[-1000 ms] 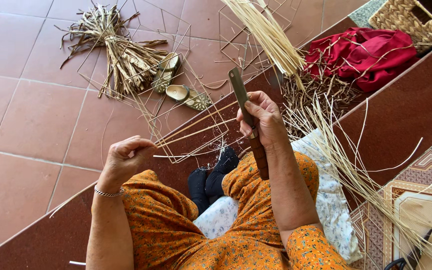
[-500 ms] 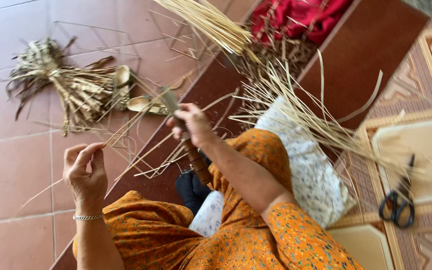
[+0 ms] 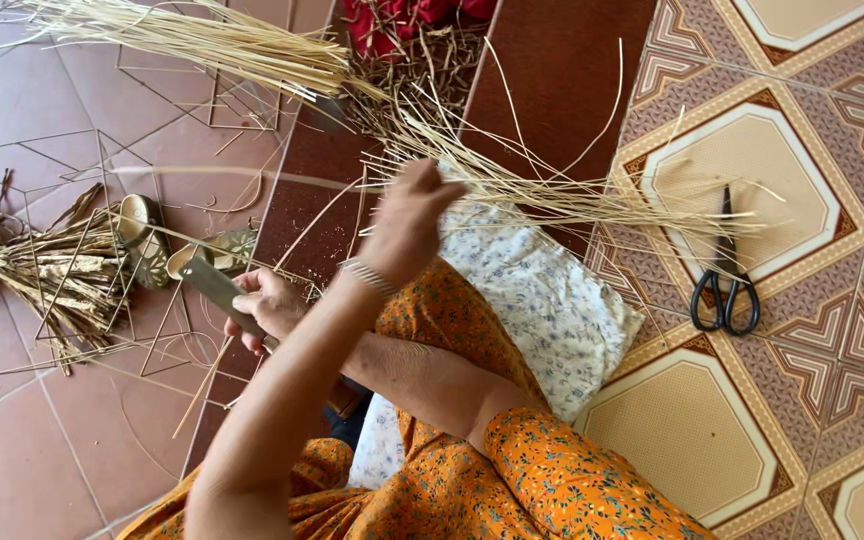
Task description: The person sits on a tiled floor and uses a knife to split long bamboo strips into thinner strands. The person holds the bamboo with one hand and shaves off thin layers with the other, producing fine strips that fall onto the floor.
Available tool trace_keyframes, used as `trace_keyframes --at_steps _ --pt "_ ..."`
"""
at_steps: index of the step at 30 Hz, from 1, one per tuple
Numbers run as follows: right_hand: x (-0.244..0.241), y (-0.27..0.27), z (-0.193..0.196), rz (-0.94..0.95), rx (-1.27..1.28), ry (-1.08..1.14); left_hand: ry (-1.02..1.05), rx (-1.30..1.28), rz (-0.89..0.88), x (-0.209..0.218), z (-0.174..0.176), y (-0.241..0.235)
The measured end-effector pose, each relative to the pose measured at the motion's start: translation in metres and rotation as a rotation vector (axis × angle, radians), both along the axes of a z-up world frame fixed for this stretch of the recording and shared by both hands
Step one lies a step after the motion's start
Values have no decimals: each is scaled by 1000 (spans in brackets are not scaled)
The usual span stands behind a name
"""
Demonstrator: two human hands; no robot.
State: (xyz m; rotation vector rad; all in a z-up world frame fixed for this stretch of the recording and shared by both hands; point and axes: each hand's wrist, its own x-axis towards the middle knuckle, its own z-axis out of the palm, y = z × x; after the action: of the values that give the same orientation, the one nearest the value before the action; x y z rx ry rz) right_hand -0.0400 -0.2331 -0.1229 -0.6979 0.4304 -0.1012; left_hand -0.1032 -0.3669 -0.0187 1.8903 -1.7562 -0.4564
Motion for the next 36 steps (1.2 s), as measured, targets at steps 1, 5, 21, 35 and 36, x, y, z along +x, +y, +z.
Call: trace_keyframes --at_steps 1,5,21,35,36 --pt "-4 -2 6 -1 6 -13 -24 81 -39 -26 0 -22" --pt "-14 -15 26 -31 29 -92 -203 -337 -124 -82 14 -51" --pt "-59 -142 82 -321 42 -297 -42 -190 979 169 -54 294" --pt "-55 -141 88 -277 -62 -271 -63 468 999 149 -191 303" --pt "-53 -138 89 -252 -86 -277 -62 406 995 151 -189 302"
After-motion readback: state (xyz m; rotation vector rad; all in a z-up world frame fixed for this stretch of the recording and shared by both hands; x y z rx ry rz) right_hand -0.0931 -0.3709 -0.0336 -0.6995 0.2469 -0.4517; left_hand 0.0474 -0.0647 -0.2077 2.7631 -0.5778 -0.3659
